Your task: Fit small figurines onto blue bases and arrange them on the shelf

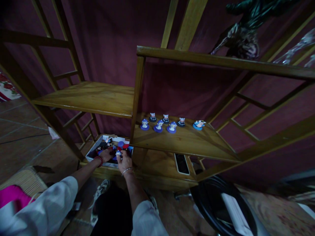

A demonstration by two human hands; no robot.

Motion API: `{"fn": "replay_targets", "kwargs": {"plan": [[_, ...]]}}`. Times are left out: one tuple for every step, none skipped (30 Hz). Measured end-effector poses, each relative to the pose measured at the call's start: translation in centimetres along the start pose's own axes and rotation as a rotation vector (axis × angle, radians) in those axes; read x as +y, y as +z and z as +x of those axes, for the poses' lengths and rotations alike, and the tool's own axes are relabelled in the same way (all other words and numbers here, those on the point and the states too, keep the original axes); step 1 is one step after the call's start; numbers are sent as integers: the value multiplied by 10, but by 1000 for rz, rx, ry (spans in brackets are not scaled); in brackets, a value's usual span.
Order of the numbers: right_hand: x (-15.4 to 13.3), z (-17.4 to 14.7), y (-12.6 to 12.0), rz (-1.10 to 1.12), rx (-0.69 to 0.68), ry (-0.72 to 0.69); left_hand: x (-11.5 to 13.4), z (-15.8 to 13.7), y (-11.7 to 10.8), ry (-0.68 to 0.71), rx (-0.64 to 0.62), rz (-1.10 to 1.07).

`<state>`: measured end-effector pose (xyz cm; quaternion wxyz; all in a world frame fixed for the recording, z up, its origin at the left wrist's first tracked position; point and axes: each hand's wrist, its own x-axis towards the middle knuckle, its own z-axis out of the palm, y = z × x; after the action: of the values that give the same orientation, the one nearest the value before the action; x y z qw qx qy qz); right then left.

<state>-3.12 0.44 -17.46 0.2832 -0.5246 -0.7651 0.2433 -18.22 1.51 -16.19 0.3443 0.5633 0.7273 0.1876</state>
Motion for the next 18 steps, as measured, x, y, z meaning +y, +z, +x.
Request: {"fn": "replay_targets", "kwargs": {"plan": [[0,0,-1,8,2,-10,0,1,2,1,-5,31],[-1,-1,-1,9,2,-23,1,2,3,2,-12,61],[-1,-1,-2,3,1,-37,1,3,5,2,-18,89],[-2,-1,-3,-8,0,-48,1,5,7,-1,-22,116],[-2,-2,-4,-21,1,-56,1,6,9,-5,-23,142],[-2,-2,-4,-31,4,-60,1,8,11,-10,-23,165],[-2,-2,-4,-36,9,-58,1,10,12,-15,-20,186],[-2,-1,-4,-36,14,-54,1,11,14,-19,-17,204],[-2,-1,-4,-31,17,-50,1,12,16,-22,-13,218],[-2,-1,-3,-25,20,-46,1,13,17,-23,-8,229],[-2,-1,-3,-18,22,-44,0,14,19,-23,-1,237],[-2,-1,-2,-13,25,-42,0,14,20,-22,7,242],[-1,-1,-2,-9,29,-41,-1,15,21,-21,14,246],[-1,-1,-1,-7,35,-40,-2,15,22,-19,21,248],[-1,-1,-1,-4,42,-38,-3,15,23,-19,25,249],[0,-1,-1,-1,47,-38,-4,15,24,-20,26,250],[0,-1,-1,1,52,-40,-5,15,25,-22,26,251],[0,-1,0,3,55,-40,-6,15,25,-22,22,252]]}}
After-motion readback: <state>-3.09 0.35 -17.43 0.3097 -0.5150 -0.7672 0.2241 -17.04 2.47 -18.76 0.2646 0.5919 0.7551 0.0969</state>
